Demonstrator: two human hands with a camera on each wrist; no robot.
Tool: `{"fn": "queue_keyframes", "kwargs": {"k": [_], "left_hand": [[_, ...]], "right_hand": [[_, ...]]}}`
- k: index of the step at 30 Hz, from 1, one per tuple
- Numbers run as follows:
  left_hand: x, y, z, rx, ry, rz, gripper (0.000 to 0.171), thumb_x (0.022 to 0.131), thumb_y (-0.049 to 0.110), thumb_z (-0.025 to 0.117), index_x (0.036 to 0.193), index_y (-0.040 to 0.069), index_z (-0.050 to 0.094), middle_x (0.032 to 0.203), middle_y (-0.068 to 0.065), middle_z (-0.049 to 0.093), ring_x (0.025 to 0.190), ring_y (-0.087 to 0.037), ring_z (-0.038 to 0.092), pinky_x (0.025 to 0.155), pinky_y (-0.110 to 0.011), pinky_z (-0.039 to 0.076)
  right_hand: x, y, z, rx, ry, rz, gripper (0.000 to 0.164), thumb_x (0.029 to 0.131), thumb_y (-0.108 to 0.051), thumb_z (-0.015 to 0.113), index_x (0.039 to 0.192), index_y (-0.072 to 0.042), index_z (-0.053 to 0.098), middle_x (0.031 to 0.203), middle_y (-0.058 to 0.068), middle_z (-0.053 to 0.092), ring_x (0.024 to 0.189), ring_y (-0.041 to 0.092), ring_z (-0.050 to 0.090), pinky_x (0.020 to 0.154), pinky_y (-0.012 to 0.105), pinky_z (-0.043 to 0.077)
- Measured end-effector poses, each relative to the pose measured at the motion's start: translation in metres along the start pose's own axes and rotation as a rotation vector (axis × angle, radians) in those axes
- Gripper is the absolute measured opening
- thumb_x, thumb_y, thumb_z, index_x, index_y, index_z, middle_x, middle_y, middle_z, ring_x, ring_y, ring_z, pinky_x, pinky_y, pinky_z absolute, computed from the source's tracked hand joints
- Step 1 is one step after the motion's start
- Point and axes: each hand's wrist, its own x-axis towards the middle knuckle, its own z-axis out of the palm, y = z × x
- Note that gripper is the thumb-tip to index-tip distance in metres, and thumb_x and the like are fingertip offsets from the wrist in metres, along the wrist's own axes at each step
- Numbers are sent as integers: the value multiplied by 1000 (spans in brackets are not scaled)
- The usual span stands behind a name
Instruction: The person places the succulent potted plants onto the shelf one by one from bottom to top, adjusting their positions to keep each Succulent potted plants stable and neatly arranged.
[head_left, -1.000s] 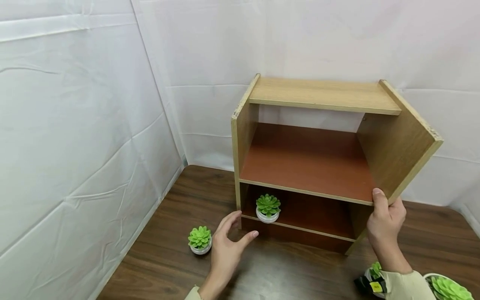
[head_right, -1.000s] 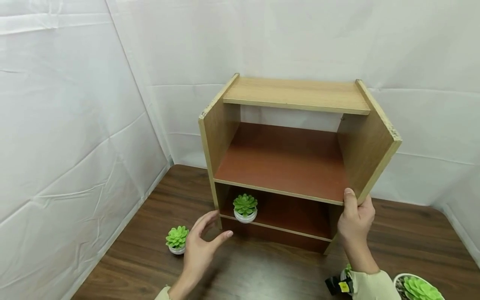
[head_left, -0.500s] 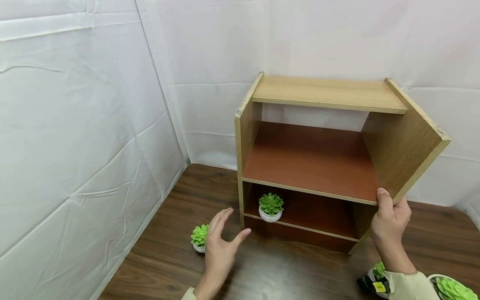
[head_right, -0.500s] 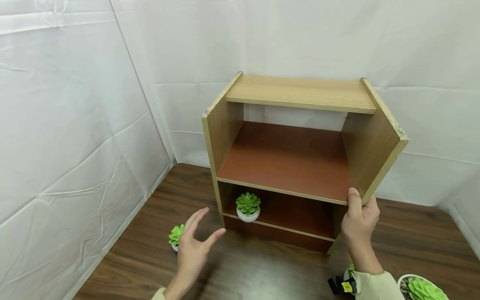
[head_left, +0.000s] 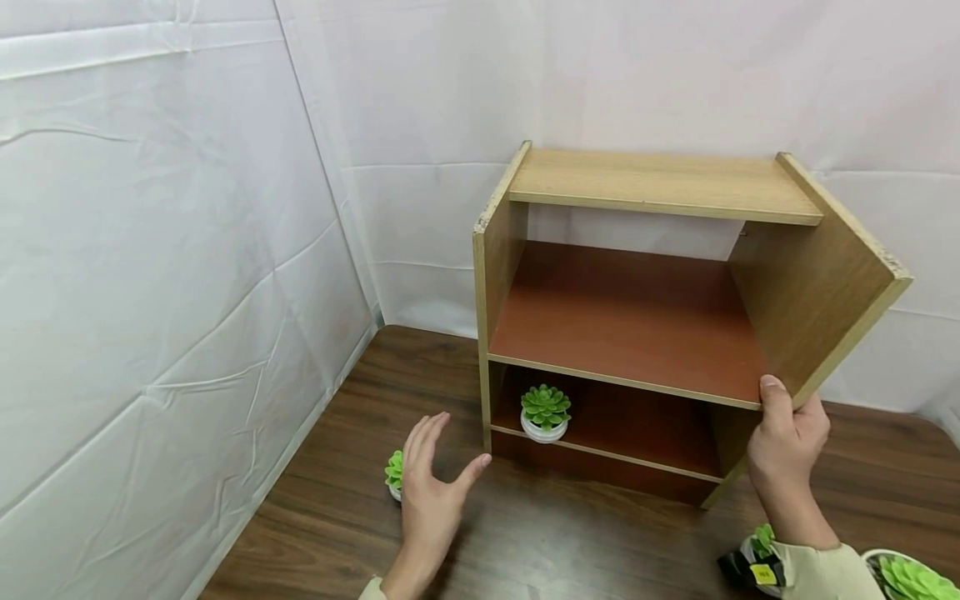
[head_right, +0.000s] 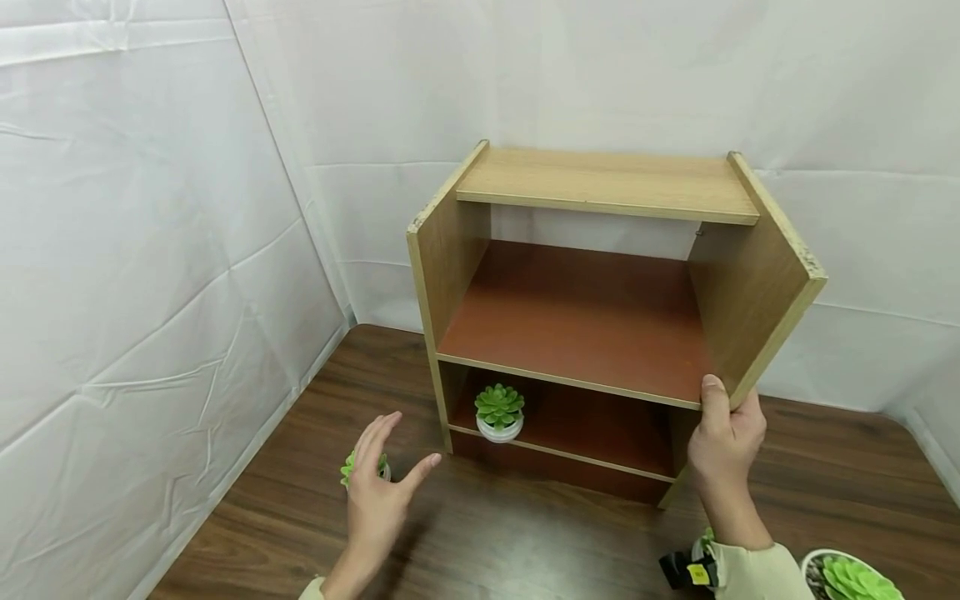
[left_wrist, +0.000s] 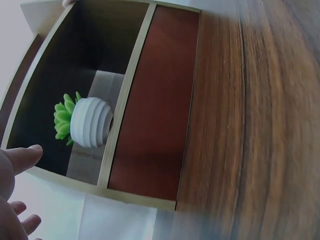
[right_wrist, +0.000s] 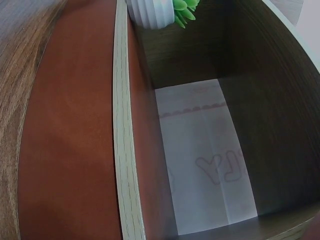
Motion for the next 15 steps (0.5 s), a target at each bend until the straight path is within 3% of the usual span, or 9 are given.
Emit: {"fn": "queue_keyframes", "kwargs": {"k": [7, 15], "left_hand": [[0, -6, -13, 29, 5, -39, 75, 68, 22, 91, 133, 6, 58, 135, -10, 55, 133, -32, 39, 102, -56, 31], [-3, -16, -24, 55, 15, -67, 76, 67, 21, 91, 134, 4, 57, 136, -12, 54, 132, -32, 39, 103, -56, 32]], "right_hand": [[-1, -1, 0, 21, 8, 14, 19, 94, -6, 56, 91, 11, 64, 70, -9, 62, 67, 7, 54, 66, 21, 39], [-1, -2, 0, -13, 8, 11, 17, 95, -8, 57, 83, -4, 68, 68, -11, 62, 67, 7, 54, 66, 22, 38]]}}
